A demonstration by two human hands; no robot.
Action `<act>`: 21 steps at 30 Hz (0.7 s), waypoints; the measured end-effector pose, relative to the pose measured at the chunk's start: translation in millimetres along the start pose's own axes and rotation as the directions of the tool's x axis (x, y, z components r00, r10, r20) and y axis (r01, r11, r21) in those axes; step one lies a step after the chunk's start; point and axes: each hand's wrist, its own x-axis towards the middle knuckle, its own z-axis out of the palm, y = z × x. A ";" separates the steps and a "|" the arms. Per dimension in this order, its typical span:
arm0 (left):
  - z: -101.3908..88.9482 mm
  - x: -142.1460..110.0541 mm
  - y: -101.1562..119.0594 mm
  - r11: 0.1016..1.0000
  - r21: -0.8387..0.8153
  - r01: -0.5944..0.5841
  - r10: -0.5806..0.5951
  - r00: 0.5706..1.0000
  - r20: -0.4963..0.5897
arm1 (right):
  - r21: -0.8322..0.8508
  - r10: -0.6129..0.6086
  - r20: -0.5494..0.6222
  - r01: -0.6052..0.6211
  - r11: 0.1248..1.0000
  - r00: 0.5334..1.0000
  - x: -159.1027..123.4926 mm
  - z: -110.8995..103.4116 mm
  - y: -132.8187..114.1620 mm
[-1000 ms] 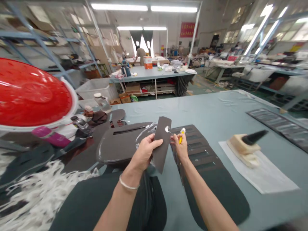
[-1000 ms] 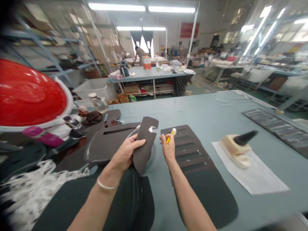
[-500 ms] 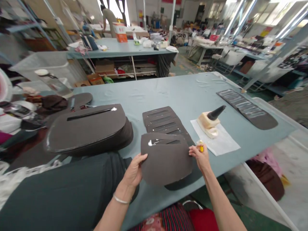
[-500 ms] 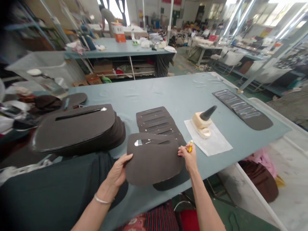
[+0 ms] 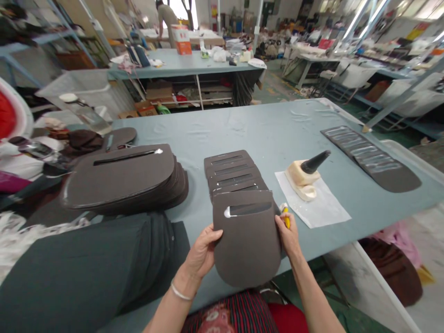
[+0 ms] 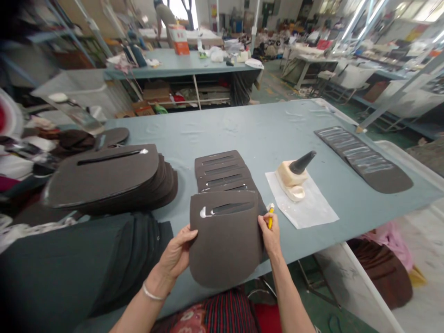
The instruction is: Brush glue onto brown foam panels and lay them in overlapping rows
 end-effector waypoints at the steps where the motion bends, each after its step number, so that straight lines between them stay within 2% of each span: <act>1: -8.6 0.2 -5.0 1.000 0.018 -0.013 0.013 0.999 -0.043 | -0.009 -0.005 0.009 0.005 1.000 1.000 2.9 -5.0 5.2; 4: -36.2 2.4 -28.4 0.991 0.131 -0.001 0.022 0.987 -0.159 | -0.232 -0.042 -0.034 0.033 0.972 0.999 11.8 -22.2 27.6; 6: -54.4 6.2 -50.8 0.966 0.254 0.049 0.011 0.973 -0.230 | -0.452 -0.088 -0.055 0.054 0.890 0.995 15.7 -32.0 45.9; 8: -71.2 11.6 -75.2 0.914 0.394 0.094 0.027 0.956 -0.291 | -0.585 -0.126 -0.033 0.084 0.807 0.991 17.2 -37.9 64.2; 10: -85.2 17.8 -97.2 0.832 0.542 0.117 0.105 0.927 -0.361 | -0.639 -0.147 -0.006 0.109 0.761 0.989 16.7 -39.3 80.2; 13: -99.4 25.5 -117.7 0.650 0.746 0.144 0.323 0.836 -0.443 | -0.669 -0.157 -0.002 0.116 0.734 0.988 15.6 -36.1 96.5; 15: -103.7 28.3 -122.7 0.538 0.828 0.156 0.422 0.801 -0.425 | -0.680 -0.161 -0.007 0.113 0.725 0.987 15.9 -33.3 102.1; 21: -100.8 27.2 -121.3 0.315 0.937 0.154 0.495 0.815 -0.300 | -0.741 -0.141 -0.017 0.082 0.666 0.990 18.7 -29.9 105.1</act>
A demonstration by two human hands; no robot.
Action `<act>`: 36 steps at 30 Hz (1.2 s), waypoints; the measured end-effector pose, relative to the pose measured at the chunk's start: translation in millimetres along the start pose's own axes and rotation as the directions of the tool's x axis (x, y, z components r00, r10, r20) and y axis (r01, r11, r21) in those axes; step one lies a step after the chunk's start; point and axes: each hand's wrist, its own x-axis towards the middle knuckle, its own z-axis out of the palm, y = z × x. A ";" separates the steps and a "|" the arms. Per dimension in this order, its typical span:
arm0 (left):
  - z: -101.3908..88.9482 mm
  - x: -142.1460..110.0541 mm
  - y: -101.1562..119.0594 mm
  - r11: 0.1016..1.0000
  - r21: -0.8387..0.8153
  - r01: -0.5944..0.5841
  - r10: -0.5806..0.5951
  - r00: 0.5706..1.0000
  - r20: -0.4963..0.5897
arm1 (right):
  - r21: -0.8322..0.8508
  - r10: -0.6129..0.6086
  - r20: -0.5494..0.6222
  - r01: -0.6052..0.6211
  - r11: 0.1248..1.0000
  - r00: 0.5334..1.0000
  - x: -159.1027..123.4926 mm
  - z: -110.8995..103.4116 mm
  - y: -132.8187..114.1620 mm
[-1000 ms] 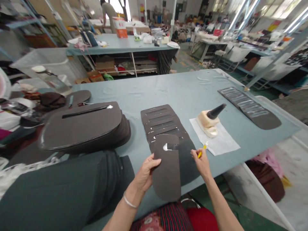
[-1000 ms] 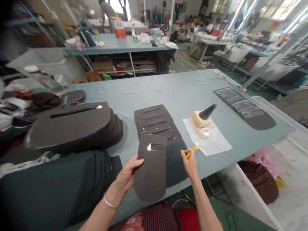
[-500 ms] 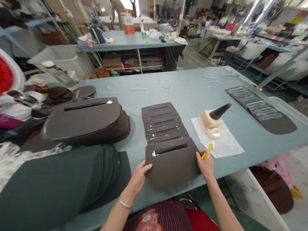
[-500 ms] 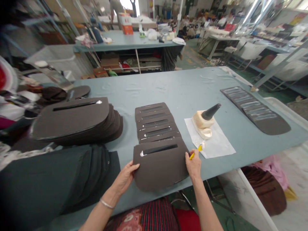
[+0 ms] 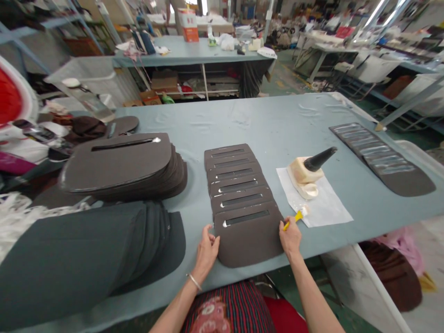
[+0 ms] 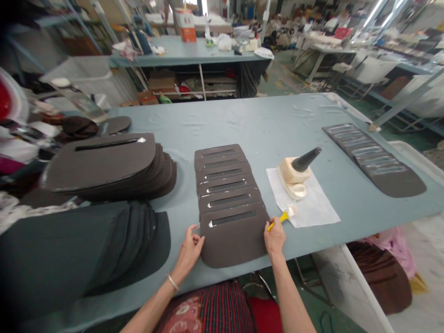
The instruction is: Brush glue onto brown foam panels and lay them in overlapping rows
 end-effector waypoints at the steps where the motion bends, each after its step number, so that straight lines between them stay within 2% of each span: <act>1: -0.7 -0.5 0.8 0.999 0.034 -0.022 0.022 1.000 0.014 | -0.015 0.006 0.008 -0.006 1.000 1.000 0.0 -0.1 -0.4; 5: -3.7 -1.1 0.7 0.991 0.113 -0.067 0.060 0.996 0.066 | -0.079 0.041 0.029 -0.038 0.996 0.999 -1.2 -0.6 -2.3; 14: -8.5 -0.4 -0.9 0.997 0.073 -0.026 0.023 0.999 0.050 | -0.146 0.122 0.098 -0.107 0.983 0.988 1.2 -3.0 -5.1; 31: -5.6 2.4 -11.3 0.994 0.097 -0.054 0.048 0.997 0.066 | -0.131 0.093 0.087 -0.081 0.988 0.992 0.9 -7.1 -10.1; 36: -5.9 2.7 -7.7 0.990 0.135 -0.046 0.035 0.996 0.085 | -0.130 0.092 0.107 -0.077 0.988 0.990 -0.2 -10.3 -12.2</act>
